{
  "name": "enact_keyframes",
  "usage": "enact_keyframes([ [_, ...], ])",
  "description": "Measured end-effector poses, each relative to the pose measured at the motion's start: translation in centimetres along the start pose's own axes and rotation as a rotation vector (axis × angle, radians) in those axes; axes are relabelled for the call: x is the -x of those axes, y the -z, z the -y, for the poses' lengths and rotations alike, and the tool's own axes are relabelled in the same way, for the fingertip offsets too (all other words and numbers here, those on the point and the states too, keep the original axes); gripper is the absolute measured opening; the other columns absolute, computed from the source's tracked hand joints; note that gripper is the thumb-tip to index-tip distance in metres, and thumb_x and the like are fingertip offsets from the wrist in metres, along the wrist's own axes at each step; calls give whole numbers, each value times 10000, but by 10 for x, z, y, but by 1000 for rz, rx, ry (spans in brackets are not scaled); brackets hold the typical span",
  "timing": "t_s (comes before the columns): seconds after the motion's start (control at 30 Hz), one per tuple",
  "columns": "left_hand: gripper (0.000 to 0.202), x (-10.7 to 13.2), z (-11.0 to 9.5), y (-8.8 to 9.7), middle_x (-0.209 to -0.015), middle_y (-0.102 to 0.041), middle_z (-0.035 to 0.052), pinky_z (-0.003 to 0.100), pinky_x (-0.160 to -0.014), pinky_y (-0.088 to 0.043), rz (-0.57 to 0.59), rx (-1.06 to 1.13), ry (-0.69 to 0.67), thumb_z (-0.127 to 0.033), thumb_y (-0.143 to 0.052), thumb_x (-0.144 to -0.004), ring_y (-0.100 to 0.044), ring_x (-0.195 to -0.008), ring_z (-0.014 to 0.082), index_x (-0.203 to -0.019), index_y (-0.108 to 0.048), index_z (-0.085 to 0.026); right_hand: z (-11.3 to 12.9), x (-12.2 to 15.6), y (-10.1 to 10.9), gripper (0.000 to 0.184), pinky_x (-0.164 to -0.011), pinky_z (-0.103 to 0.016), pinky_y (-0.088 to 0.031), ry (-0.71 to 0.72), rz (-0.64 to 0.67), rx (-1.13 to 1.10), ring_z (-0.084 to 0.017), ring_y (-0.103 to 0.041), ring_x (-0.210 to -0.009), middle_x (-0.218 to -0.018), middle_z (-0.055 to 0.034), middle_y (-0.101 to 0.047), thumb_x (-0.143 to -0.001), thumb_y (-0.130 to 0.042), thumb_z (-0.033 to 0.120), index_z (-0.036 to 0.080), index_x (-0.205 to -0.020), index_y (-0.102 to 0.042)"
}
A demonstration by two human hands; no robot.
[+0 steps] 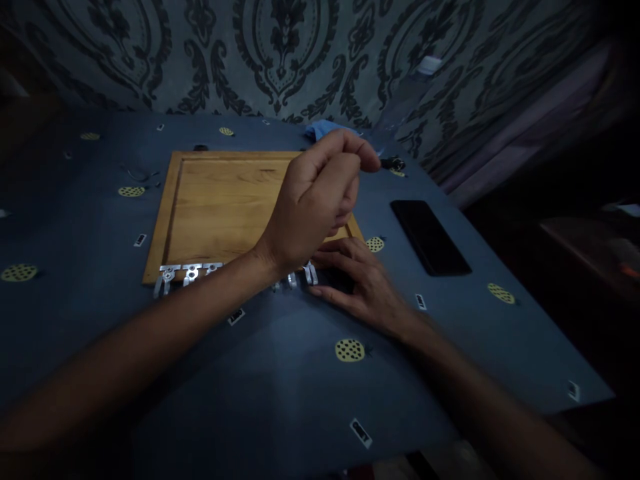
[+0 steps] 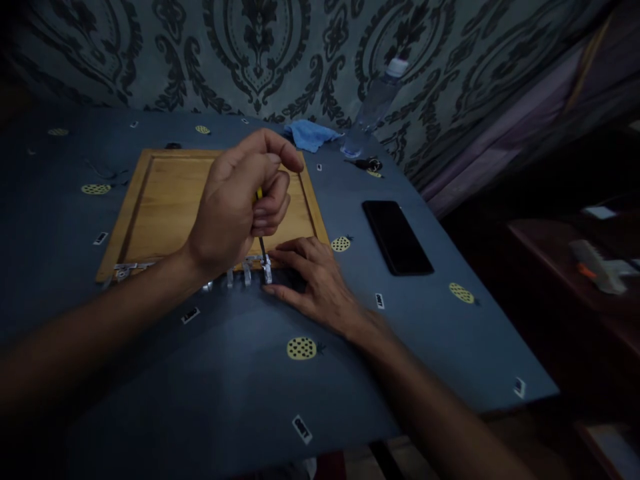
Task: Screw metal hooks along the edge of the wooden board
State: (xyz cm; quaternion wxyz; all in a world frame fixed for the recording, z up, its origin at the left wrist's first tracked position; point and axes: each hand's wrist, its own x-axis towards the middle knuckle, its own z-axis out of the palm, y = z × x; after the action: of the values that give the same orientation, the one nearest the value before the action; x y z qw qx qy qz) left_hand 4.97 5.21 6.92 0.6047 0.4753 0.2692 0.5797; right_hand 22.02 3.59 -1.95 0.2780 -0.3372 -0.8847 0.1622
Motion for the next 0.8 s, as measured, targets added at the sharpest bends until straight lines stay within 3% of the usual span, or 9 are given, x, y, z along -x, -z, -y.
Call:
enact_keyframes([
  [0.23, 256, -2, 0, 4, -479, -296, -94, 177, -442, -231, 170, -4, 2, -151, -394, -1006, -193, -413, 60, -787, -522, -186, -1, 2, -2, 482, -991, -584, -530, -2, -11, 37, -332, -640, -1169, -1201, -126, -698, -945, -593, 606, 258, -1266, -682],
  [0.47, 273, -4, -3, 7, -480, -286, -89, 170, -427, -202, 250, -38, 71, -185, -403, -1027, -206, -400, 50, -783, -525, -184, -1, 1, 0, 470, -992, -572, -541, 4, -4, 18, -323, -647, -1168, -1216, -123, -701, -946, -603, 591, 263, -1274, -678],
  [0.57, 278, -4, -3, 7, -471, -298, -89, 157, -423, -197, 210, -16, 58, -152, -395, -1018, -217, -400, 44, -776, -530, -174, 0, 1, -1, 477, -953, -550, -556, 19, -20, 18, -311, -655, -1132, -1192, -128, -702, -951, -596, 590, 244, -1268, -678],
  [0.8, 300, -6, -10, 6, -469, -262, -82, 155, -399, -155, -40, 17, -50, -125, -393, -1006, -204, -374, 32, -738, -517, -182, 5, -1, 5, 453, -941, -520, -551, -25, 39, 5, -292, -641, -1112, -1180, -123, -694, -941, -650, 531, 223, -1272, -676],
])
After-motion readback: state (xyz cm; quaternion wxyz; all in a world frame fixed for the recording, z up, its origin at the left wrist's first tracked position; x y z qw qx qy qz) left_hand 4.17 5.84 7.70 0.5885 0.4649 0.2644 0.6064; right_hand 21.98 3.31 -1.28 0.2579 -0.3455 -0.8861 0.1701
